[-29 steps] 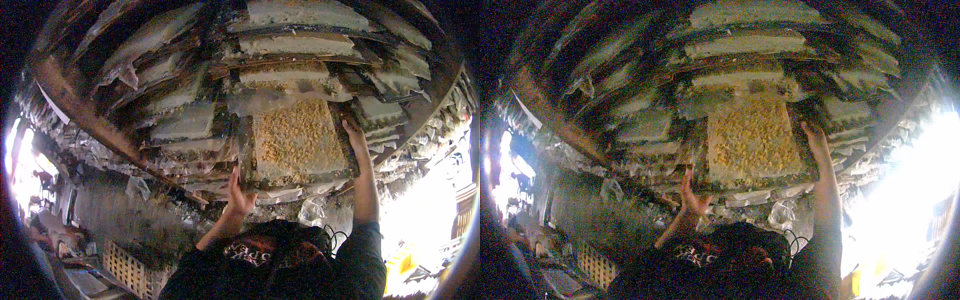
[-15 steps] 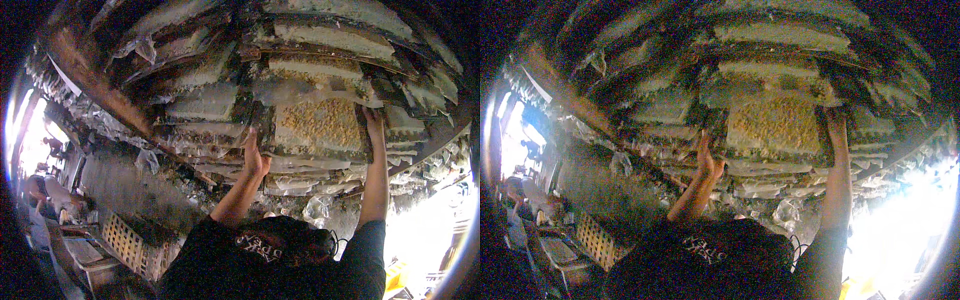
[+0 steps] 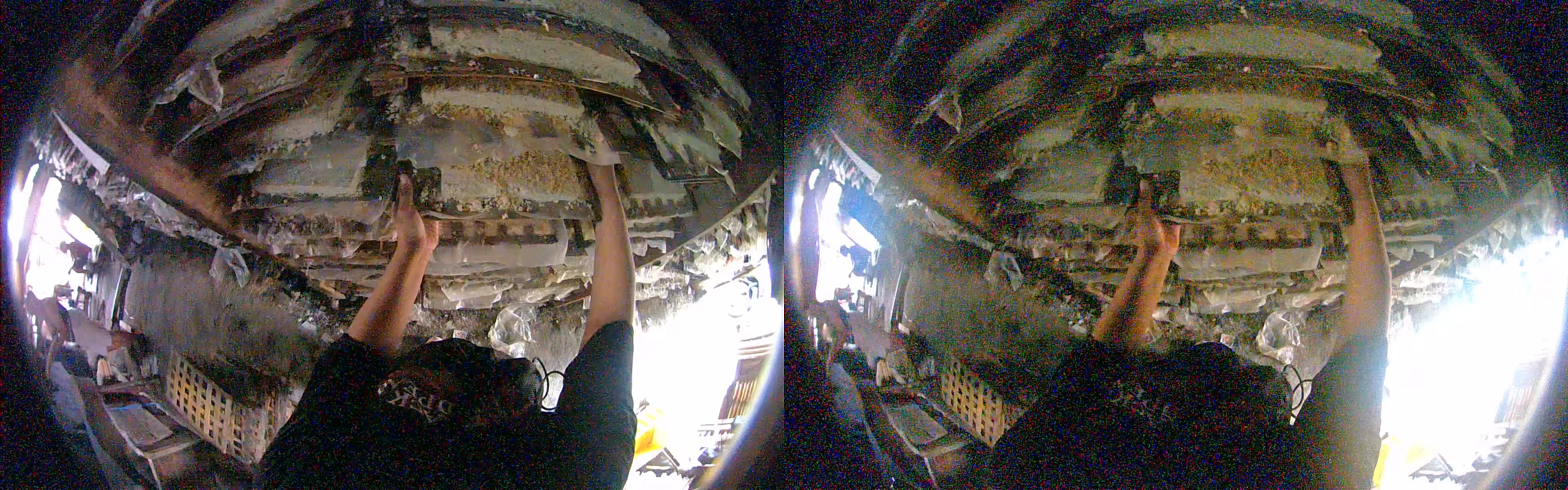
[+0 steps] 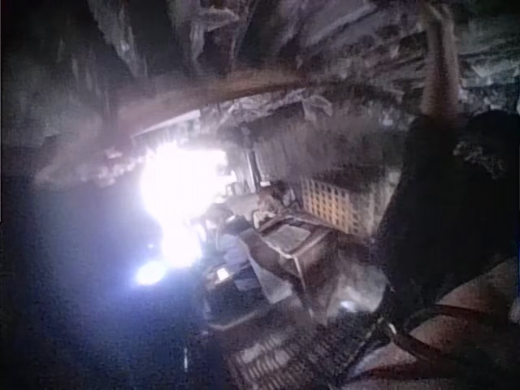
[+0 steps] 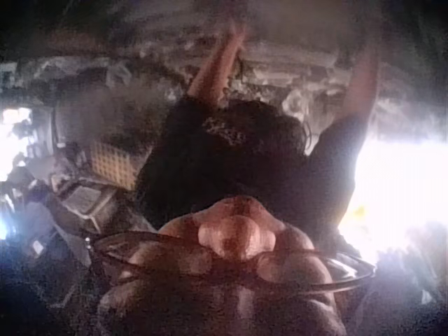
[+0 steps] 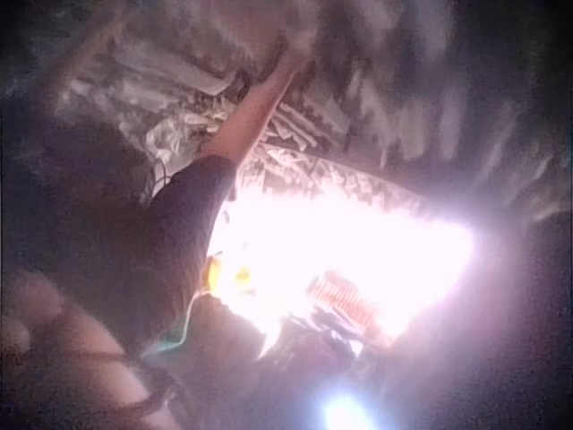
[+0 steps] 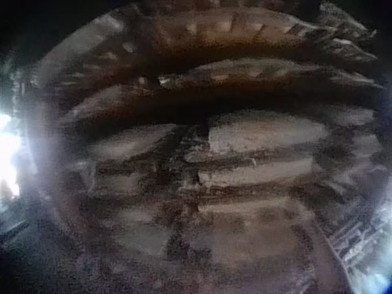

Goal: The person repeatedly removes rectangular trays from a multi-tiered rack, scrapes a granular substrate from the tray surface into a green bin, and returns the trays to the rack. The process is repeated for multiple trays in a continuous loop.

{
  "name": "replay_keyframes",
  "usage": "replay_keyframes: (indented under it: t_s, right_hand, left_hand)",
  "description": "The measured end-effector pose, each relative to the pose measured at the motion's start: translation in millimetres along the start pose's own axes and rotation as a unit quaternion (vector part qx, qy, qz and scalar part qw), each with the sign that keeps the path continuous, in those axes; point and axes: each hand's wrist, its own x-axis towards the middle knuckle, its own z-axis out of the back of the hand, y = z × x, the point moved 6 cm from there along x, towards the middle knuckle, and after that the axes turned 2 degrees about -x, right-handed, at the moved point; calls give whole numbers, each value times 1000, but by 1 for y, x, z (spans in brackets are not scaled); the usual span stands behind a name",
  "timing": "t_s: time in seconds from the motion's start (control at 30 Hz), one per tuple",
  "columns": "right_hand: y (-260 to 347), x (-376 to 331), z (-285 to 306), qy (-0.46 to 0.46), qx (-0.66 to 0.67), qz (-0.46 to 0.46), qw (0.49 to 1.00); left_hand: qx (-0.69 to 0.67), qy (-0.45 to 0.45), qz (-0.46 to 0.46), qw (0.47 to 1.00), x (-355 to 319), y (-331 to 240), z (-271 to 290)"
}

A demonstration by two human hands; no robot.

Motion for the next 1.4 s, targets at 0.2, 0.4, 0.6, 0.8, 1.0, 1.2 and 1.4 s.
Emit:
replay_keyframes:
  t_s: [0.2, 0.4, 0.6, 0.8, 1.0, 1.2, 1.4]
  right_hand:
    - [10, 4, -5, -2, -6, 8, 1000]
    - [16, 0, 3, 0, -2, 18, 1000]
    - [20, 1, 6, -3, 3, 29, 1000]
    - [28, 2, 12, 2, 7, 38, 999]
    - [32, -20, 43, 81, 91, 76, 990]
    - [33, -1, 57, 20, 51, 43, 998]
    - [32, 3, 48, -1, 29, 33, 999]
  left_hand:
    - [-18, 43, 8, 999, 7, 0, 12]
    - [22, 49, -29, 998, -1, -7, 9]
    - [72, -32, 34, 996, 2, -4, 20]
    - [88, 29, 27, 995, -15, -16, -4]
    - [271, 32, -120, 955, -27, -11, -6]
    - [236, 53, -86, 967, -22, -8, -19]
    - [297, 57, -144, 942, 7, 0, -2]
